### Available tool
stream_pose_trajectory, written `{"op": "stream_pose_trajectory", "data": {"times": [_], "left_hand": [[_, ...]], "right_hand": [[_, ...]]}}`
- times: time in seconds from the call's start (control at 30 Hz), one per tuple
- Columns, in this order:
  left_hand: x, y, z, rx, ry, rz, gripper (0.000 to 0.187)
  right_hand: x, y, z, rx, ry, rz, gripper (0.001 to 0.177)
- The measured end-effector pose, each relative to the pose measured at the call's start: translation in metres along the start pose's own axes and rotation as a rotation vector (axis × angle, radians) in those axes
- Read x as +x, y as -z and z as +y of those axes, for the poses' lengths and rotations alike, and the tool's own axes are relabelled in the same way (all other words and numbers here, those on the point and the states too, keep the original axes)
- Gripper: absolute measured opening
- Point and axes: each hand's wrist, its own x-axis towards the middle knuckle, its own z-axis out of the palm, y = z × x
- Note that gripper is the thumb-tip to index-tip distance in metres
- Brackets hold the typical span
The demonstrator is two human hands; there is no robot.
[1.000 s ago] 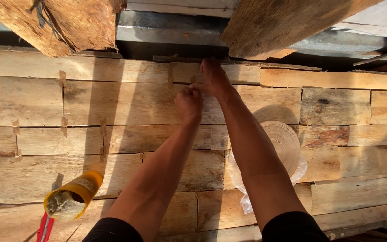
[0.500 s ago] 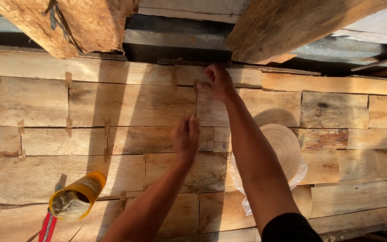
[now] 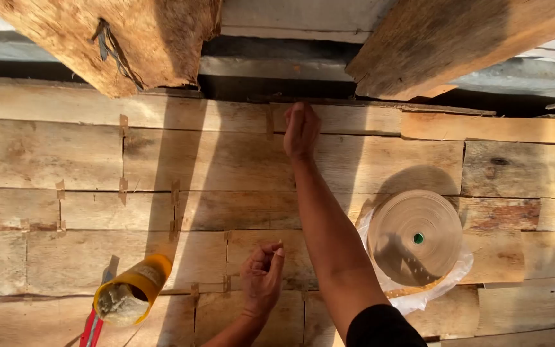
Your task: Patching gaps in a wooden surface with small wood strips and glue.
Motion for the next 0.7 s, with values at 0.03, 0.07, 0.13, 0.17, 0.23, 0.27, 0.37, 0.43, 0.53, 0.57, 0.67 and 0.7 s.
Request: {"op": "stream_pose_trajectory", "data": {"times": [0.03,0.07,0.13,0.17,0.23,0.27,0.37,0.43,0.53,0.57,0.67,0.7], "left_hand": [[-0.003,0.001,0.007,0.001,0.010,0.004,0.019],[-0.001,0.002,0.015,-0.033,0.010,-0.049,0.018],[0.006,0.003,0.022,-0.072,-0.018,-0.101,0.017],[0.015,0.003,0.020,-0.048,0.004,-0.118,0.017],[0.006,0.007,0.020,-0.021,0.076,-0.148,0.016],[0.015,0.006,0.025,-0.109,0.113,-0.163,0.018],[0.027,0.007,0.036,-0.139,0.205,-0.146,0.018],[0.022,0.009,0.035,-0.080,0.277,-0.113,0.017],[0.017,0.011,0.023,0.004,0.304,-0.176,0.017],[0.014,0.010,0.012,0.035,0.259,-0.251,0.015],[-0.001,0.011,-0.012,-0.002,0.152,-0.392,0.011],[-0.011,0.013,-0.019,-0.072,0.094,-0.455,0.009]], "right_hand": [[-0.003,0.004,0.010,-0.002,-0.009,-0.006,0.053],[-0.002,0.008,0.018,0.127,-0.162,0.003,0.051],[0.017,0.017,0.025,0.267,-0.288,0.009,0.049],[0.036,0.021,0.026,0.513,-0.452,-0.044,0.044],[0.022,0.051,0.011,0.730,-0.657,-0.084,0.039],[0.021,0.060,-0.003,0.730,-0.693,-0.152,0.034],[-0.010,0.092,-0.032,0.481,-0.582,-0.403,0.027],[-0.052,0.114,-0.067,0.225,-0.445,-0.573,0.024],[-0.108,0.139,-0.146,0.164,-0.482,-0.833,0.027],[-0.124,0.147,-0.167,0.069,-0.569,-0.874,0.033],[-0.174,0.173,-0.172,0.091,-0.687,-0.796,0.039],[-0.194,0.182,-0.166,0.206,-0.719,-0.678,0.039]]}}
